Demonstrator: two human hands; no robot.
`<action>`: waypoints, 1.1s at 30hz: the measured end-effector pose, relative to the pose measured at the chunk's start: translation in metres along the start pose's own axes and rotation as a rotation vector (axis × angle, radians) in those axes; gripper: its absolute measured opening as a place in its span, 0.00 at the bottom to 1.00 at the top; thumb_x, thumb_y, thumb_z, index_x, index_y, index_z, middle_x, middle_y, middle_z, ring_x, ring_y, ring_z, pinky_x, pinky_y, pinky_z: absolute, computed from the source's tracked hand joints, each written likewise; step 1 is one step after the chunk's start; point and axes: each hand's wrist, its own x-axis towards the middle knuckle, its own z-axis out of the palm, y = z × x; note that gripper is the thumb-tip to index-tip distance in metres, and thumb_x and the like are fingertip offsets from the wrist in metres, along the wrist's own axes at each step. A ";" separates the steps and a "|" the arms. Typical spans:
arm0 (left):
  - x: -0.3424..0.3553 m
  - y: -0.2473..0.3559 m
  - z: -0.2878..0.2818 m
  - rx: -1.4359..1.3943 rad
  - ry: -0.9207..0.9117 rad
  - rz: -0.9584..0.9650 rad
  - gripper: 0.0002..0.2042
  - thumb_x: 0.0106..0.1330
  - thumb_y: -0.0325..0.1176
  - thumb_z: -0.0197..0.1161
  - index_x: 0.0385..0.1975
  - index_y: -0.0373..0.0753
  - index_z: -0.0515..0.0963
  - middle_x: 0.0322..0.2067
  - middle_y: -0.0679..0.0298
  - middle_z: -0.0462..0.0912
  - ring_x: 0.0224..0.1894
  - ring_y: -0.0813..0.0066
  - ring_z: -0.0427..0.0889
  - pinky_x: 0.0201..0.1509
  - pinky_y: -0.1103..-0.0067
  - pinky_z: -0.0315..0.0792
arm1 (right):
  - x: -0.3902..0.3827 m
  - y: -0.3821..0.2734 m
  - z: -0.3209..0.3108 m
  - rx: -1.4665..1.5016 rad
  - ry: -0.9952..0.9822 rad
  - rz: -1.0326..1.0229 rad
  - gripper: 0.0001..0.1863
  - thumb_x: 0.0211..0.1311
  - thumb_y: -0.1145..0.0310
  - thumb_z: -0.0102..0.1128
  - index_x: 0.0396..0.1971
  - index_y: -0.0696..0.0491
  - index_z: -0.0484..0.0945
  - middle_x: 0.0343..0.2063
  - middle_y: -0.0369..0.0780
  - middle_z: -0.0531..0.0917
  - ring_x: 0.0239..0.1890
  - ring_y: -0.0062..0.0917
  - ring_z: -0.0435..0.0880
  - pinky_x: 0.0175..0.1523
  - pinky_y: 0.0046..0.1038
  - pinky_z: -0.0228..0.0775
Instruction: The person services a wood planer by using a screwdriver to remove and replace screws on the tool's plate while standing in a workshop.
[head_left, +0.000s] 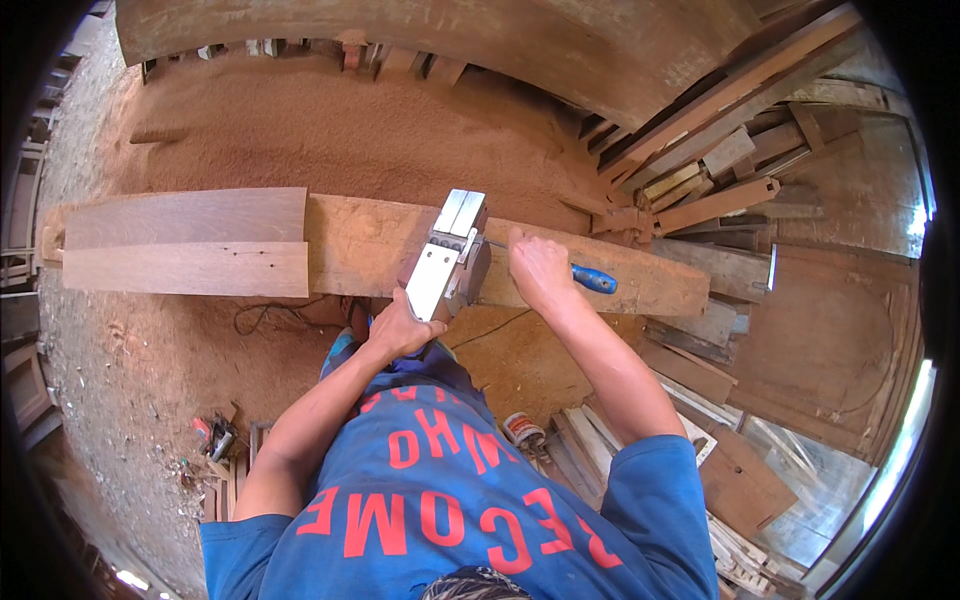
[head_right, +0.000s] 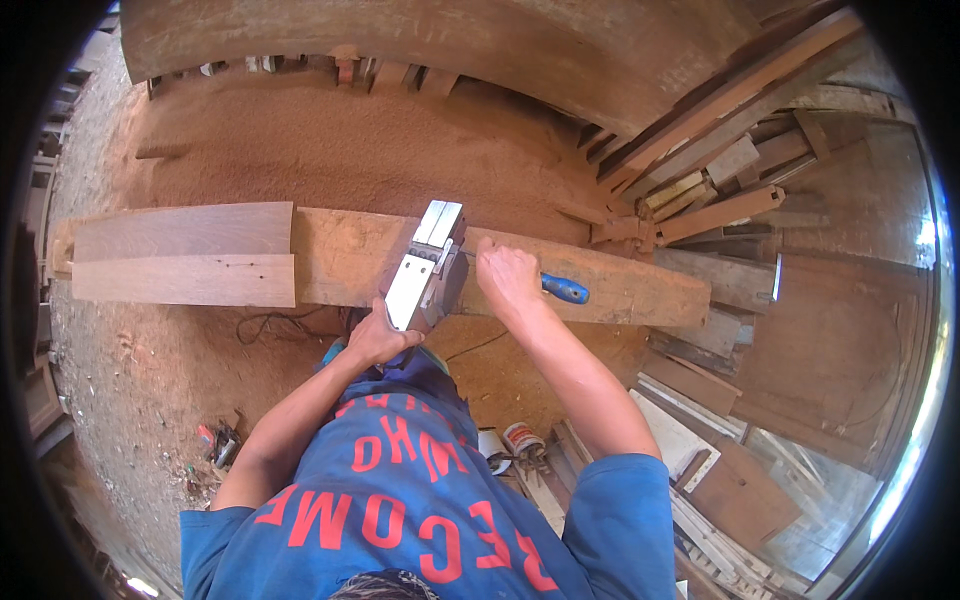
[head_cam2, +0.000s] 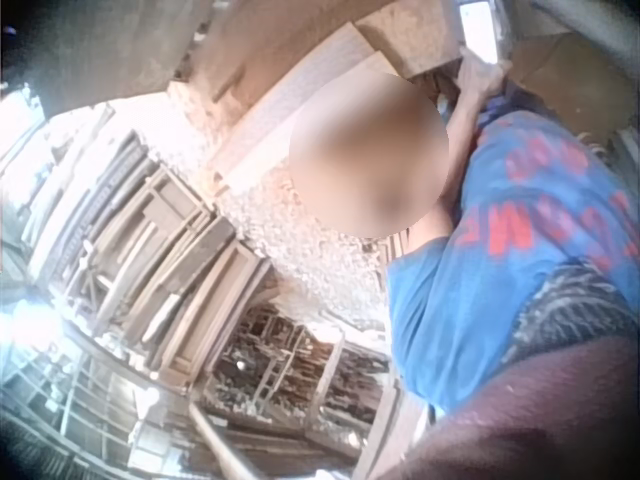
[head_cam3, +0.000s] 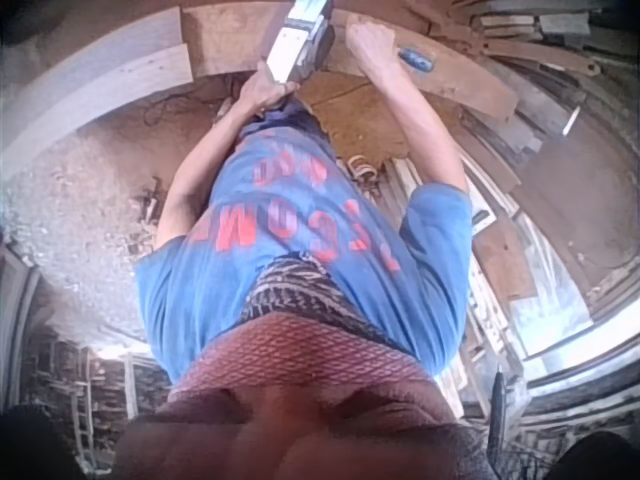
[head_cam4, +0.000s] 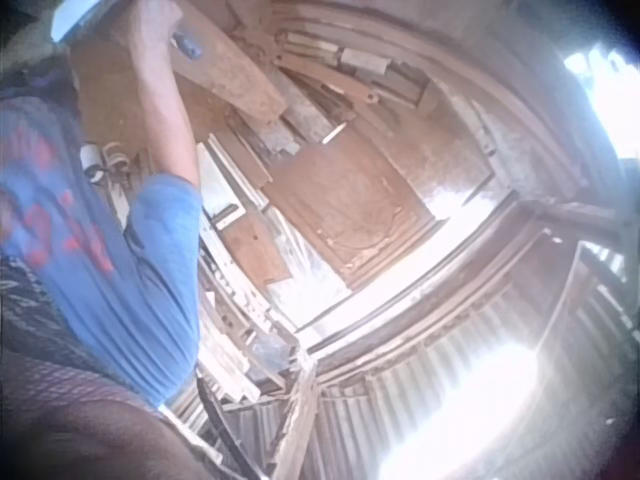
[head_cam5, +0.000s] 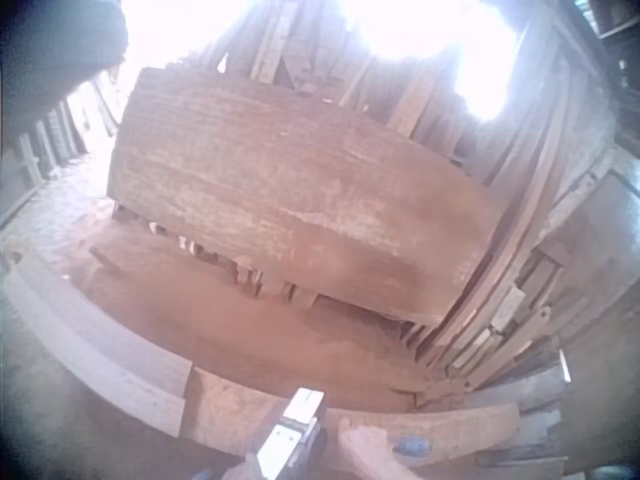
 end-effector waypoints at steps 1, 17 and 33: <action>0.000 0.000 0.000 -0.001 0.003 0.001 0.51 0.51 0.56 0.75 0.63 0.21 0.59 0.52 0.34 0.83 0.57 0.41 0.84 0.61 0.61 0.76 | -0.001 0.000 0.002 0.007 -0.003 -0.016 0.07 0.64 0.72 0.56 0.34 0.55 0.83 0.29 0.48 0.89 0.36 0.42 0.92 0.40 0.42 0.84; 0.002 -0.002 0.003 0.024 0.014 -0.004 0.48 0.51 0.57 0.74 0.60 0.22 0.62 0.50 0.34 0.83 0.56 0.41 0.84 0.61 0.60 0.76 | 0.006 -0.011 0.014 0.100 0.033 0.006 0.06 0.61 0.73 0.59 0.32 0.58 0.84 0.31 0.51 0.89 0.39 0.46 0.91 0.43 0.45 0.83; 0.001 0.000 0.002 0.016 0.011 -0.006 0.48 0.51 0.56 0.74 0.60 0.21 0.62 0.50 0.33 0.83 0.56 0.40 0.84 0.61 0.61 0.76 | 0.012 -0.018 0.033 0.305 0.147 0.089 0.07 0.65 0.71 0.58 0.35 0.58 0.83 0.35 0.55 0.87 0.40 0.52 0.88 0.43 0.52 0.80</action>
